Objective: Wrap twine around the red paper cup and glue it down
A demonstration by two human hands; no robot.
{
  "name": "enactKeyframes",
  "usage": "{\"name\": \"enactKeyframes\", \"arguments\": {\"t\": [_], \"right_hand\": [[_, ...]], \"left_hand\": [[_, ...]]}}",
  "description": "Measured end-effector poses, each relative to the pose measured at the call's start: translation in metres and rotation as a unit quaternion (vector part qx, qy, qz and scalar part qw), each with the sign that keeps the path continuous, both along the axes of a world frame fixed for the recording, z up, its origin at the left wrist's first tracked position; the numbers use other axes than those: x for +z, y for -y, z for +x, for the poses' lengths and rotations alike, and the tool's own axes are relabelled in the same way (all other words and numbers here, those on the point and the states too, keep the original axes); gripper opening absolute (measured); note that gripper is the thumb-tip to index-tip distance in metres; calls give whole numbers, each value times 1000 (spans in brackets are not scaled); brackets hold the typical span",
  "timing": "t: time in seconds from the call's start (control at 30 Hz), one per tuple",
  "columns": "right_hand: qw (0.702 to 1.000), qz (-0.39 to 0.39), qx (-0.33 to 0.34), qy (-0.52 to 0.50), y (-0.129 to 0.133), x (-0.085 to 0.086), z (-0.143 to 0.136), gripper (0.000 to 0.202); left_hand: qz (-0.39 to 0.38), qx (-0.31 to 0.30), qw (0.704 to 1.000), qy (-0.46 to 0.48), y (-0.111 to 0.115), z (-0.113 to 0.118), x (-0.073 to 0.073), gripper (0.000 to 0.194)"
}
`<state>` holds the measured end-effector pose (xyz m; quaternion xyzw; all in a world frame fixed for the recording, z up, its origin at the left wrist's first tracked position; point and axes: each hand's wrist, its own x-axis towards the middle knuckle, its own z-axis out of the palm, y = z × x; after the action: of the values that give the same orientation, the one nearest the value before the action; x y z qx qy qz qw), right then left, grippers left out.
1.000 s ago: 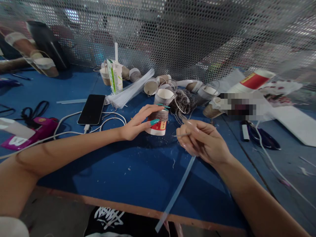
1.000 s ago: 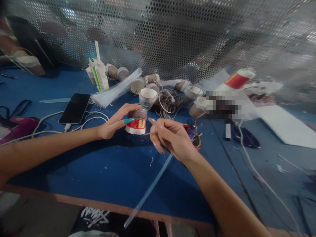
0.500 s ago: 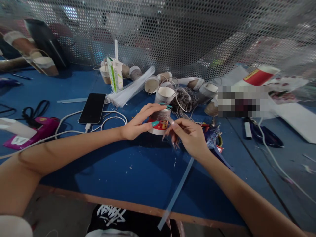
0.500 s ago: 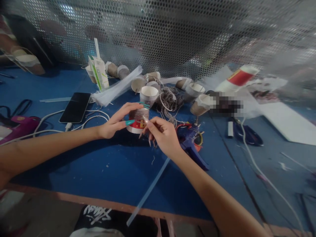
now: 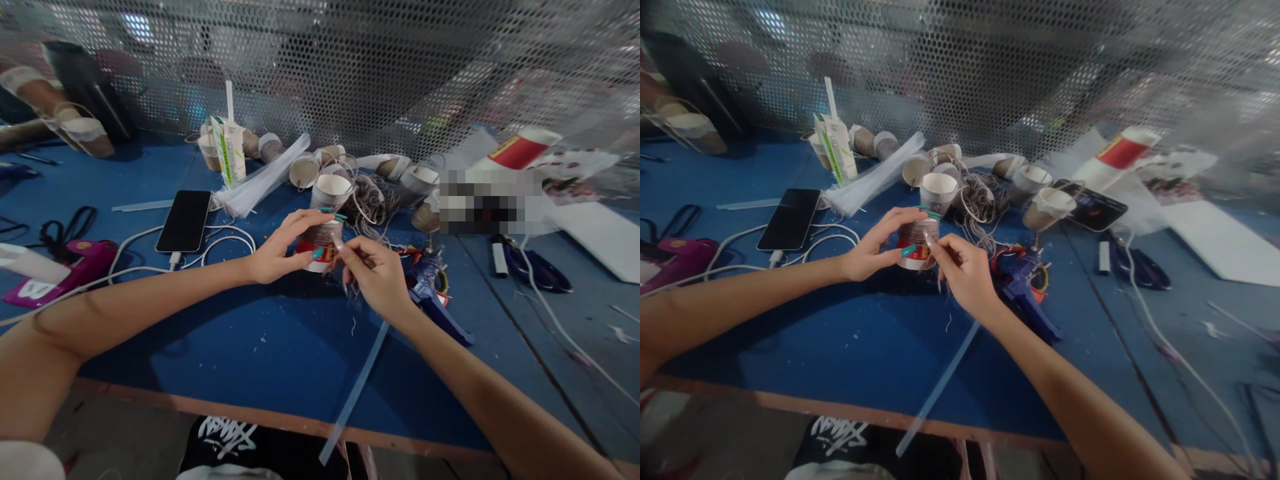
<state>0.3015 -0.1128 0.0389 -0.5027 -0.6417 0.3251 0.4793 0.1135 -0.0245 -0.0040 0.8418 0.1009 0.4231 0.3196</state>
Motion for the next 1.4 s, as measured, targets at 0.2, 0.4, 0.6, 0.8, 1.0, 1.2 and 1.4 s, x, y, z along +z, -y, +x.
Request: {"name": "enactKeyframes", "arguments": {"t": [0.2, 0.4, 0.6, 0.8, 1.0, 1.2, 1.4], "right_hand": [[1000, 1, -6, 4, -1, -4, 2, 43], [1000, 1, -4, 4, 0, -4, 0, 43], [1000, 7, -5, 2, 0, -4, -1, 42], [1000, 6, -5, 3, 0, -4, 0, 42], [1000, -3, -6, -1, 0, -3, -1, 41], [1000, -6, -9, 7, 0, -4, 0, 43], [1000, -10, -12, 10, -2, -6, 2, 46]], "left_hand": [[7, -1, 1000, 9, 1, 1, 0, 51], [1, -9, 1000, 5, 2, 0, 2, 55], [2, 12, 1000, -7, 2, 1, 1, 52], [5, -3, 1000, 8, 1, 1, 0, 51], [6, -2, 1000, -1, 0, 0, 0, 53], [7, -3, 1000, 7, 1, 1, -1, 50], [-6, -28, 999, 16, 2, -1, 1, 53]]}}
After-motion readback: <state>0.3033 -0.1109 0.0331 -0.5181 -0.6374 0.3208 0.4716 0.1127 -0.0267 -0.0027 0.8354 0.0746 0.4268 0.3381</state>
